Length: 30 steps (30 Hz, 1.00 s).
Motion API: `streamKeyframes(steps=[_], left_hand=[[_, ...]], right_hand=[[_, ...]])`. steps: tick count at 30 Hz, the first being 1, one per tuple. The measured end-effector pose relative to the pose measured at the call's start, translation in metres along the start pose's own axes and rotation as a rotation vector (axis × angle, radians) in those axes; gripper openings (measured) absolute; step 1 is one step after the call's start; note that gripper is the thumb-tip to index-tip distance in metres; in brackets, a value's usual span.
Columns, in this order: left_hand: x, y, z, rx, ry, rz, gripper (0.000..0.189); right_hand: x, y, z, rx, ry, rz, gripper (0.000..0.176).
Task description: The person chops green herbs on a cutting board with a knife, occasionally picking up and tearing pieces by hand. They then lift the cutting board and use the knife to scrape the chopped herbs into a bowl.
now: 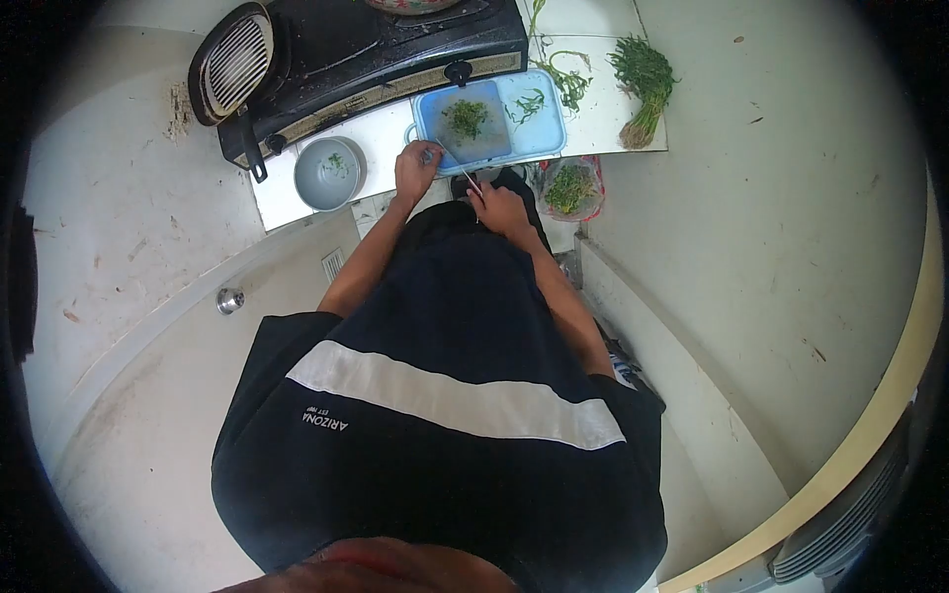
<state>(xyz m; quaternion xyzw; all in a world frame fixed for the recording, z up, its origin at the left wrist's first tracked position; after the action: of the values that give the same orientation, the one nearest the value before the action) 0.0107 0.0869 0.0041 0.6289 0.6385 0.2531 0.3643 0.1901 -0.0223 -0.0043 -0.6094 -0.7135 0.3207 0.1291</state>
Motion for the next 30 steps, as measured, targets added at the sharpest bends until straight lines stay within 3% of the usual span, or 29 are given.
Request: streamKeyframes(steps=[6, 17, 24, 30], left_hand=[[0.000, 0.004, -0.004, 0.013, 0.036, 0.040, 0.006], [-0.010, 0.017, -0.006, 0.203, 0.050, 0.294, 0.007], [-0.008, 0.006, -0.002, 0.133, 0.052, 0.219, 0.008], [-0.001, -0.001, -0.001, 0.003, 0.014, 0.026, 0.009]], right_hand=[[0.006, -0.001, 0.004, -0.032, -0.009, -0.017, 0.042], [0.010, -0.004, 0.005, -0.138, -0.025, 0.014, 0.042], [0.009, 0.006, 0.004, -0.119, 0.031, 0.029, 0.042], [0.004, -0.004, 0.005, -0.047, 0.021, -0.025, 0.043]])
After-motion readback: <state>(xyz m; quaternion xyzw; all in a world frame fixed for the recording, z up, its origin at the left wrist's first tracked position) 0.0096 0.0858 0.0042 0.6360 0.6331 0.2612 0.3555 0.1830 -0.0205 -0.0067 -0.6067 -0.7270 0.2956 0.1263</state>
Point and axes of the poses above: each hand's wrist, its own x-axis towards the middle knuckle, its own z-axis out of the palm, y = z × x, the point moved 8 cm from there along x, towards the middle knuckle, and after that the axes turned 10 degrees about -z, right-handed, at the moved point
